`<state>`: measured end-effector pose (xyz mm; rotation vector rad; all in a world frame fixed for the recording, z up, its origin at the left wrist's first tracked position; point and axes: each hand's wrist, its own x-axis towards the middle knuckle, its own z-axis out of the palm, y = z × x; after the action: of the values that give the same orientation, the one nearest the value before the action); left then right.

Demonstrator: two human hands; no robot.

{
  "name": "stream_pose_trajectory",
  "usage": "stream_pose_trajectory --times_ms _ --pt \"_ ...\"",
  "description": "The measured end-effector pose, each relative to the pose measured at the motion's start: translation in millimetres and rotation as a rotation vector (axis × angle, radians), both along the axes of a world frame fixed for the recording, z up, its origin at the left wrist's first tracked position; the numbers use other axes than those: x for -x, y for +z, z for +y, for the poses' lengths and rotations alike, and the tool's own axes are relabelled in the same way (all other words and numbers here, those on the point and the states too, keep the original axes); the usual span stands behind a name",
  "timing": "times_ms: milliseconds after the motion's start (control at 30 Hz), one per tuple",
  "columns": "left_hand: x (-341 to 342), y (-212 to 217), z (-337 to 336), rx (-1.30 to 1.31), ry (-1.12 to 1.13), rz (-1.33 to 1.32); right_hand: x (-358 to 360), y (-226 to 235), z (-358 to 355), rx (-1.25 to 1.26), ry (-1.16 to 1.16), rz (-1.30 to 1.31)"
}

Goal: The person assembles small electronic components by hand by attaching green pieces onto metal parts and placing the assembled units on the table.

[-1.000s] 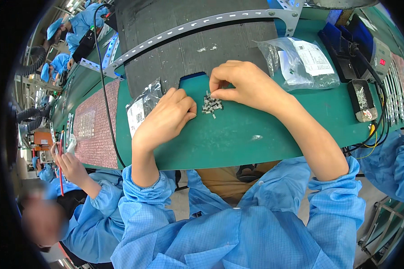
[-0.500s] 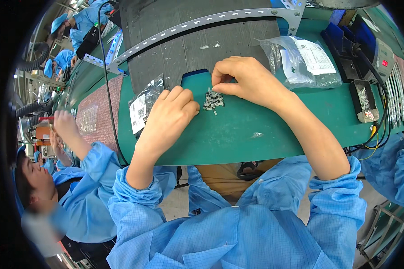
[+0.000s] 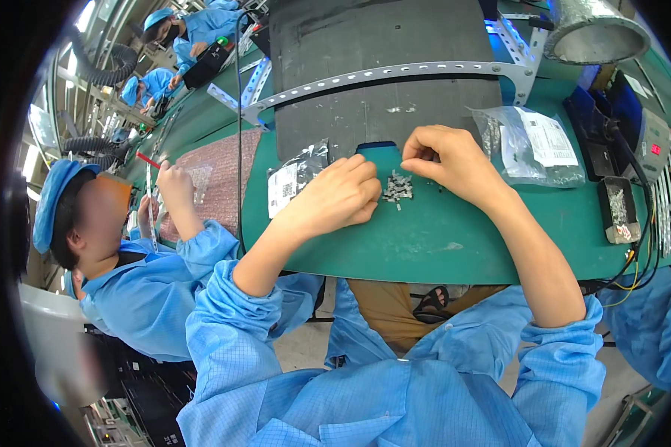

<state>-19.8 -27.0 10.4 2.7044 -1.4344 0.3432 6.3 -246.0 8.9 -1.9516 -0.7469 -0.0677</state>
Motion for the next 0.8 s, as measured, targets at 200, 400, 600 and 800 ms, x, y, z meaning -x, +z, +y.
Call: stream_pose_trajectory --times_ms 200,400,600,800 --pt "-11.1 16.8 -8.4 0.430 0.145 0.182 -4.7 2.4 -1.0 -0.122 -0.079 0.149" --pt "-34.7 10.4 -28.7 0.996 0.273 0.712 -11.5 -3.3 -7.3 -0.303 -0.088 0.262" --pt "-30.3 8.1 -32.2 1.292 0.222 0.976 -10.6 1.2 -8.9 -0.314 -0.093 0.304" --pt "-32.5 -4.0 -26.0 1.355 0.202 1.062 -11.6 1.0 -8.6 -0.317 -0.105 0.312"
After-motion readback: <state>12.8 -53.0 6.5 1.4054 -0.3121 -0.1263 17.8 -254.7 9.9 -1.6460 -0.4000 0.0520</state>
